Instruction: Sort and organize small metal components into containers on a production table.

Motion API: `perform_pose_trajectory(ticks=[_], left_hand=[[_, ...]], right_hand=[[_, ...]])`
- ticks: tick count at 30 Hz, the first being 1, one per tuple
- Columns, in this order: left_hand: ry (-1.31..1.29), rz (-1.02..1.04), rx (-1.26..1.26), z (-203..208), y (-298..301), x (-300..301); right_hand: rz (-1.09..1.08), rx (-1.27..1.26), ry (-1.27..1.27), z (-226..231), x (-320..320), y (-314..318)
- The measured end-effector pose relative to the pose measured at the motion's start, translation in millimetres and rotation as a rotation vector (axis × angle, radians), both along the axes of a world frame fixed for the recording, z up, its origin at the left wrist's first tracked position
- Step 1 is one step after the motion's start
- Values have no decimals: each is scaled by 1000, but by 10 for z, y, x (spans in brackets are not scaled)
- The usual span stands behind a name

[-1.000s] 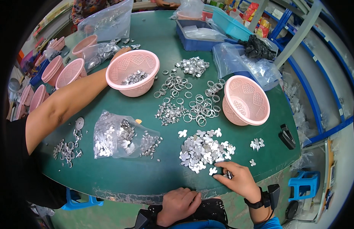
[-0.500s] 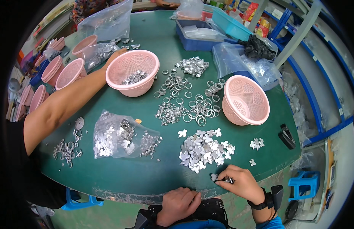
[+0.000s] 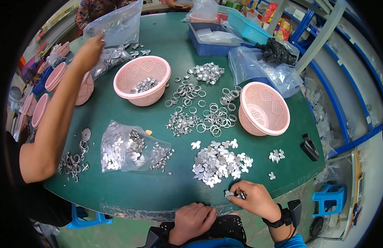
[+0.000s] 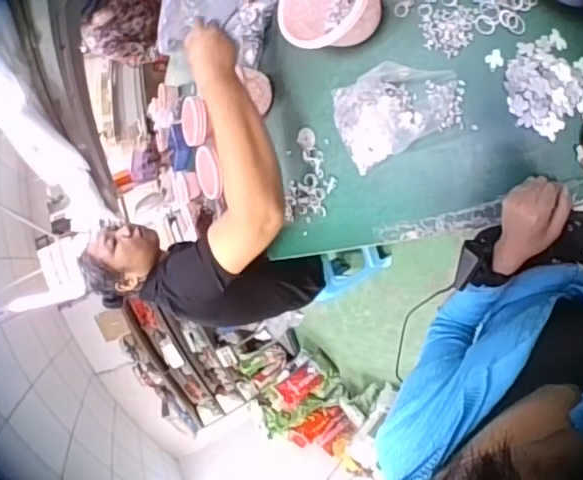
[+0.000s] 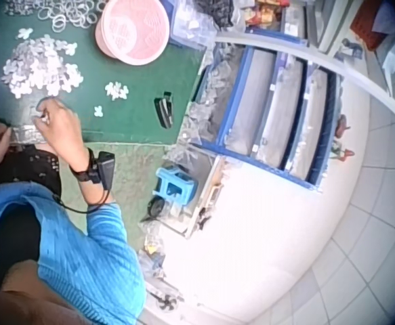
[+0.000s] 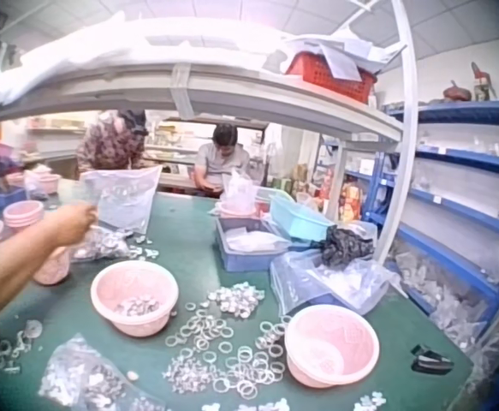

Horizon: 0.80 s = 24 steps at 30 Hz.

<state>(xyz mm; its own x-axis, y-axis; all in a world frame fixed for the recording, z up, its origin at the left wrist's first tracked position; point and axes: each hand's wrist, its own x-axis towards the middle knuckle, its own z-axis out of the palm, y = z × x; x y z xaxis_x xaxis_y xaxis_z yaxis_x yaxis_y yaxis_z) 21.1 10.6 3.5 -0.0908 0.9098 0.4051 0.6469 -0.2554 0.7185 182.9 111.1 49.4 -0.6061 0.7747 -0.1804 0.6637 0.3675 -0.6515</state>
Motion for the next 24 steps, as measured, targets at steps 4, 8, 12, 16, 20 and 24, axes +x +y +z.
perform_pose_trajectory(ticks=[4,8,12,16,20,24], left_hand=[[4,-4,4,0,-4,4],[-5,-1,17,16,-5,9],[-30,3,-31,38,-34,7],[-247,-23,-163,150,-23,-90],[-182,-78,44,629,12,-23],[-158,-255,46,745,147,80]], right_hand=[[65,-353,270,-45,234,99],[13,-944,1081,4,421,151],[-238,-1123,1182,-9,360,61],[-671,-1535,1299,-30,122,-131],[-575,-1670,1413,-128,-34,-347],[-639,-1825,1343,-115,-216,-404]])
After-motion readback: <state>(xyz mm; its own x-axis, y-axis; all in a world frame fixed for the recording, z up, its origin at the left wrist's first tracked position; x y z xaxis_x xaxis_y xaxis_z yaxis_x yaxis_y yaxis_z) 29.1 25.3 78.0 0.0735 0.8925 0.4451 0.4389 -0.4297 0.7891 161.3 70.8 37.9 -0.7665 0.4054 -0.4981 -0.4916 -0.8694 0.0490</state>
